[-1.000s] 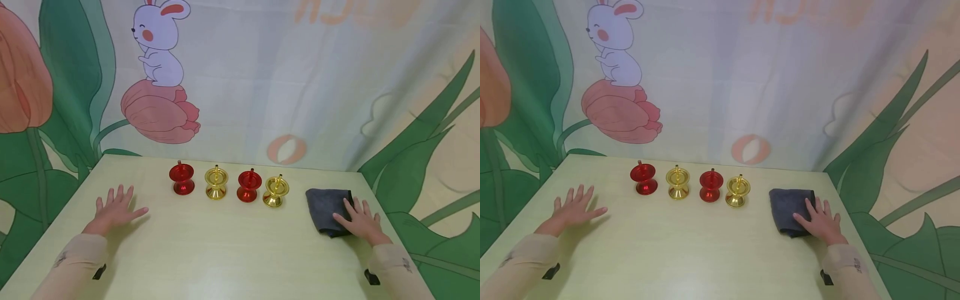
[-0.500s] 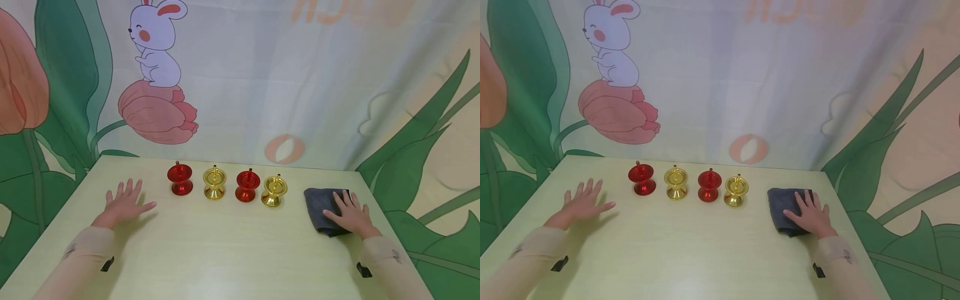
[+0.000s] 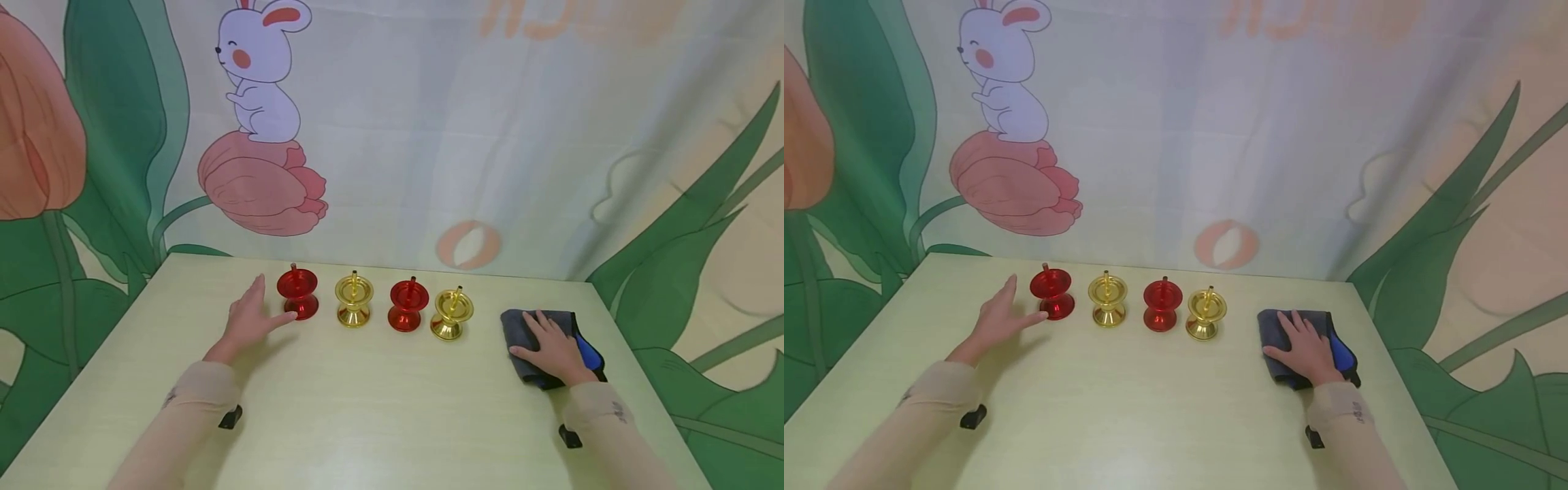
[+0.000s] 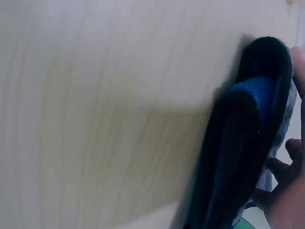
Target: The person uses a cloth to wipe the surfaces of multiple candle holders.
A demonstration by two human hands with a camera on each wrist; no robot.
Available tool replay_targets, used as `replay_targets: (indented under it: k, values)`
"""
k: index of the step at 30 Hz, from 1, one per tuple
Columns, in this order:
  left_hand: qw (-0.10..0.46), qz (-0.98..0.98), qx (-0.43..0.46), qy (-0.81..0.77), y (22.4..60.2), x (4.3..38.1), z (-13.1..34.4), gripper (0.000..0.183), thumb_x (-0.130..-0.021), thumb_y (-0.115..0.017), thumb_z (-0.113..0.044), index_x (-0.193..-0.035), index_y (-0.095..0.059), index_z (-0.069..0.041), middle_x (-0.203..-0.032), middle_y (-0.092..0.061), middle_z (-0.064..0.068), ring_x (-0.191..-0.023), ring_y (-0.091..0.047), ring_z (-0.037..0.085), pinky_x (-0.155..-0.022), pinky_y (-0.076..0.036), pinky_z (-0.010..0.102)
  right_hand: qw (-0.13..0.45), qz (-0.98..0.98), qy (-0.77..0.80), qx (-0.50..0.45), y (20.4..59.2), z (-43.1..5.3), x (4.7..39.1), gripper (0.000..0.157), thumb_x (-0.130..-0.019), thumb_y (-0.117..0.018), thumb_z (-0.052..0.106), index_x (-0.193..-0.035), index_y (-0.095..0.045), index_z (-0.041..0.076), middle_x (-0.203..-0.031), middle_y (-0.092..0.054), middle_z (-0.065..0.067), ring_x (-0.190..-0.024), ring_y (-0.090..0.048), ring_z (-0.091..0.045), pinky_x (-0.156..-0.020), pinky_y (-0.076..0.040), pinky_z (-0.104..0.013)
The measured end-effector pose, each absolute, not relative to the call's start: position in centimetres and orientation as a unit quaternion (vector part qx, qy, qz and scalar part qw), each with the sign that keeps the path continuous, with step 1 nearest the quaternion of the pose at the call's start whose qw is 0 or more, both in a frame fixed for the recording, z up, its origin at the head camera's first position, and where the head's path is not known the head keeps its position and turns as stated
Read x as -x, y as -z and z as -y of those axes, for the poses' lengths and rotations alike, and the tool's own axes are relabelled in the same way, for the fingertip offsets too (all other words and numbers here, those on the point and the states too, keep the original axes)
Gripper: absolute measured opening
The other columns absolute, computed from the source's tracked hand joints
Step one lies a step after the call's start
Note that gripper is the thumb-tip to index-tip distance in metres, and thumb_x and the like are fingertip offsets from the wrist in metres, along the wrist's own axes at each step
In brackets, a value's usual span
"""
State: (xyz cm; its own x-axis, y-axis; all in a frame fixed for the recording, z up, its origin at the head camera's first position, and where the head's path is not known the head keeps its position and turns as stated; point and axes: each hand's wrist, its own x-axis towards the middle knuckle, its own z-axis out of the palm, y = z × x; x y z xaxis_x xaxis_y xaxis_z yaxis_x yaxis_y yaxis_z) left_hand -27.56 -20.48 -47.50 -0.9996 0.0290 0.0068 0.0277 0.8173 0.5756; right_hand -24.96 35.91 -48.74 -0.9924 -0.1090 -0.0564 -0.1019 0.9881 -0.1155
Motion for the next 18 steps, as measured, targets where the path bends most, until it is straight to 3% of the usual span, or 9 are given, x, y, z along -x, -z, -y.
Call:
replay_targets:
  k: [7, 18]
  values:
    - [-0.004, -0.933, 0.022, -0.360, 47.6, 28.5, 19.0, 0.109, -0.072, -0.060, -0.058, -0.141, 0.002, -0.001, -0.146, -0.013, 0.021, -0.131, -0.017, 0.040, -0.101, -0.024, 0.057, 0.024, -0.997, 0.057, 0.039, 49.3, -35.7, 25.0, 0.090, -0.074, -0.050, 0.065, -0.141, -0.023, 0.011, -0.140, -0.025, -0.026, -0.125, -0.023, -0.048, -0.090, -0.021, -0.070]
    - [-0.009, -0.919, 0.035, -0.392, 48.0, 29.7, 17.5, 0.105, -0.071, -0.063, -0.054, -0.142, -0.004, -0.003, -0.143, -0.022, 0.021, -0.128, -0.024, 0.039, -0.094, -0.037, 0.054, 0.018, -0.997, 0.075, -0.001, 49.7, -34.9, 25.3, 0.076, -0.079, -0.056, 0.048, -0.137, -0.030, 0.006, -0.135, -0.035, -0.024, -0.123, -0.028, -0.044, -0.090, -0.021, -0.069]
